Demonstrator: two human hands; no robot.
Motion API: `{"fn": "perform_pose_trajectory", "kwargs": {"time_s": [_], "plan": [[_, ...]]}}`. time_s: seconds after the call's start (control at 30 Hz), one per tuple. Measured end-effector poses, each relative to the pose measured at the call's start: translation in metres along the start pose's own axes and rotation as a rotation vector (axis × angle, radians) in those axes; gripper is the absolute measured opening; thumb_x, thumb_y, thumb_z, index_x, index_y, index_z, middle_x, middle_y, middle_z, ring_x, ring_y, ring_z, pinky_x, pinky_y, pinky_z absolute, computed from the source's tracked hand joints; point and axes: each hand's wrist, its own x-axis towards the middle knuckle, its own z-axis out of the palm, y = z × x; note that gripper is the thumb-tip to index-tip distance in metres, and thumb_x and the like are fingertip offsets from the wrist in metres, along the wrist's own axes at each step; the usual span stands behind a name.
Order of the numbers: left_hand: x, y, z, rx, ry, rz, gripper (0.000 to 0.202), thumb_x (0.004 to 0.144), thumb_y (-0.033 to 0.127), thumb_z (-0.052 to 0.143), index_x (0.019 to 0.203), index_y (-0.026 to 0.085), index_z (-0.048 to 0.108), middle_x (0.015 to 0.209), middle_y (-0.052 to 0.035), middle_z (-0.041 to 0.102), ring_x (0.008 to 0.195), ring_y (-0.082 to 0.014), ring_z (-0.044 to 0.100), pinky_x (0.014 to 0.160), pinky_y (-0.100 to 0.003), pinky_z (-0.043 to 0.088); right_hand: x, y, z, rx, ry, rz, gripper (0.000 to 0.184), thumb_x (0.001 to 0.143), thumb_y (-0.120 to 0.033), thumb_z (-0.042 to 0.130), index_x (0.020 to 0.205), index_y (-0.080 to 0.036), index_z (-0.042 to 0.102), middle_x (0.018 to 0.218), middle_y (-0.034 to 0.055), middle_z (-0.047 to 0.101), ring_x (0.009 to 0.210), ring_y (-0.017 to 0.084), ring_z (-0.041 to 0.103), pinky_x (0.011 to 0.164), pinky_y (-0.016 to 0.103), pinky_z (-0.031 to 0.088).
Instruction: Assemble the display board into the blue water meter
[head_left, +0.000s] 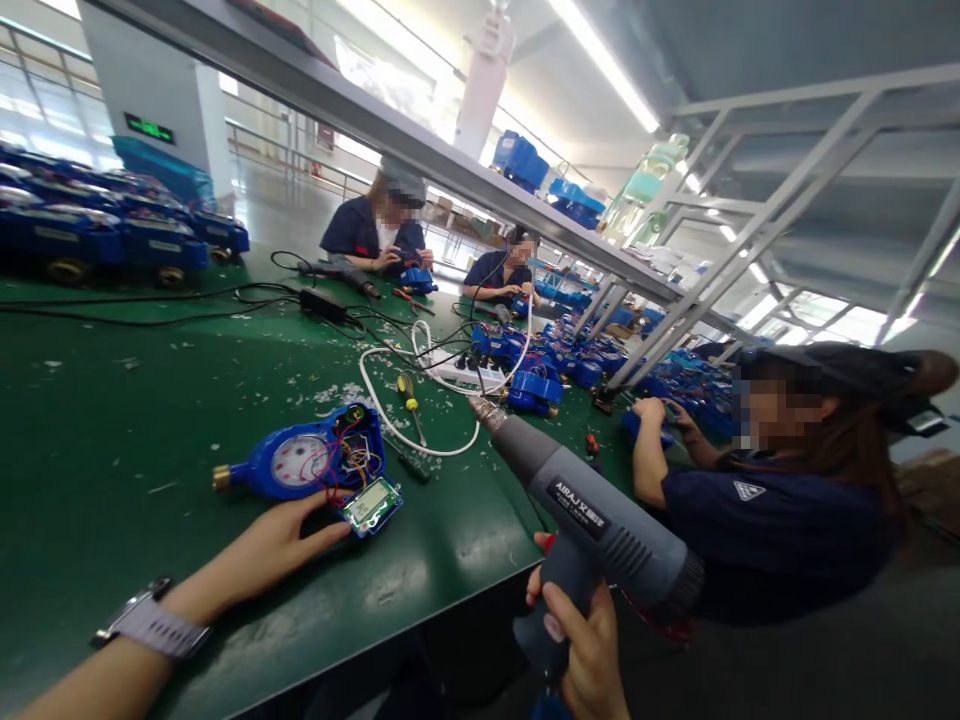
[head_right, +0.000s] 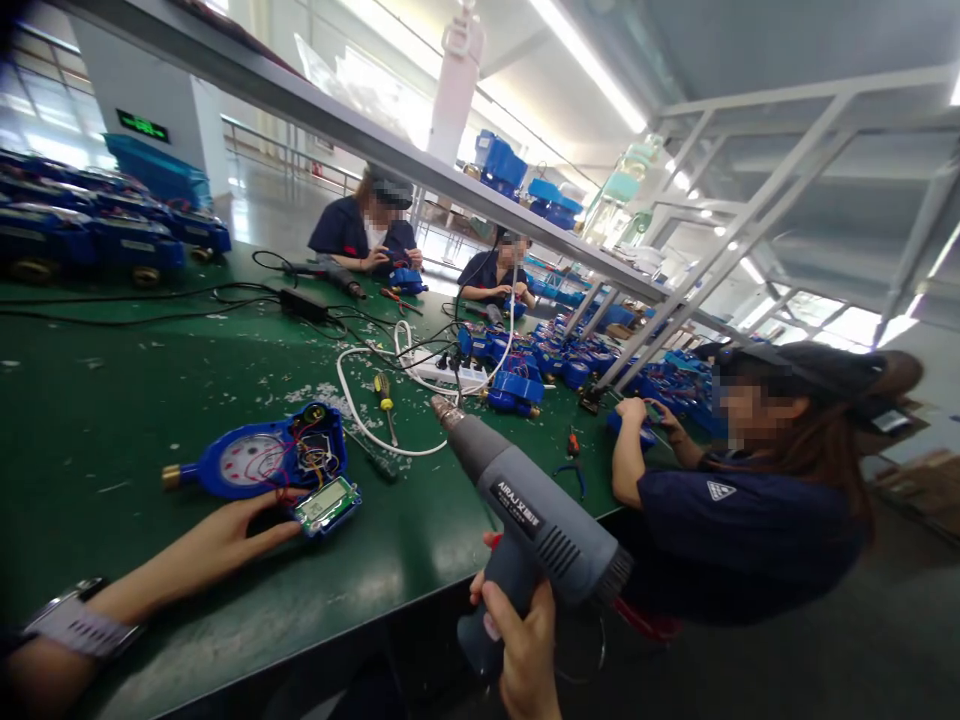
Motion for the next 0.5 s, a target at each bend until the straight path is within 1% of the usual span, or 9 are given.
{"fn": "perform_pose_trajectory", "kwargs": {"time_s": [0.1, 0.17, 0.3, 0.4, 0.5], "plan": [[0.001, -0.004, 0.001, 0.019, -0.009, -0.007, 0.061, 0.082, 0.064, 0.057, 0.124, 0.021, 0.067, 0.128, -0.0086, 0.071, 0.120, -0.0348, 0.065, 0.110, -0.047, 0.048, -0.006, -0.008, 0.007, 0.022, -0.045, 0.003, 0.041, 0.087, -0.043, 0.076, 0.120, -0.022, 0.062, 0.085, 0.0034, 0.066, 0.076, 0.018, 0.058, 0.072, 0.028, 0.047], [0.001, -0.006, 0.001, 0.014, -0.009, -0.007, 0.062, 0.082, 0.066, 0.057, 0.124, 0.022, 0.067, 0.129, -0.0082, 0.070, 0.120, -0.0345, 0.065, 0.110, -0.047, 0.047, -0.008, -0.012, 0.009, 0.032, -0.080, -0.002, 0.039, 0.088, -0.044, 0.075, 0.119, -0.023, 0.063, 0.085, 0.0038, 0.066, 0.077, 0.019, 0.058, 0.075, 0.030, 0.047], [0.001, -0.004, 0.003, -0.014, -0.003, -0.036, 0.064, 0.079, 0.070, 0.057, 0.120, 0.022, 0.069, 0.127, -0.0095, 0.071, 0.120, -0.0351, 0.064, 0.109, -0.047, 0.047, -0.007, -0.017, 0.009, 0.046, -0.149, -0.017, 0.038, 0.088, -0.045, 0.074, 0.117, -0.024, 0.063, 0.085, 0.0037, 0.065, 0.073, 0.019, 0.056, 0.071, 0.030, 0.045], [0.002, 0.001, 0.008, -0.032, 0.029, -0.092, 0.064, 0.077, 0.071, 0.056, 0.114, 0.021, 0.070, 0.122, -0.0112, 0.073, 0.116, -0.0364, 0.065, 0.107, -0.048, 0.047, -0.007, -0.022, 0.009, 0.044, -0.178, -0.018, 0.037, 0.088, -0.045, 0.073, 0.117, -0.024, 0.063, 0.082, 0.0030, 0.064, 0.071, 0.018, 0.054, 0.070, 0.030, 0.043], [0.003, 0.007, 0.015, -0.070, 0.097, -0.148, 0.065, 0.074, 0.072, 0.059, 0.109, 0.019, 0.071, 0.115, -0.0136, 0.075, 0.108, -0.0382, 0.067, 0.103, -0.051, 0.049, -0.010, -0.027, 0.010, 0.040, -0.189, 0.010, 0.042, 0.087, -0.047, 0.072, 0.120, -0.024, 0.062, 0.081, 0.0028, 0.063, 0.071, 0.018, 0.054, 0.069, 0.030, 0.042]]}}
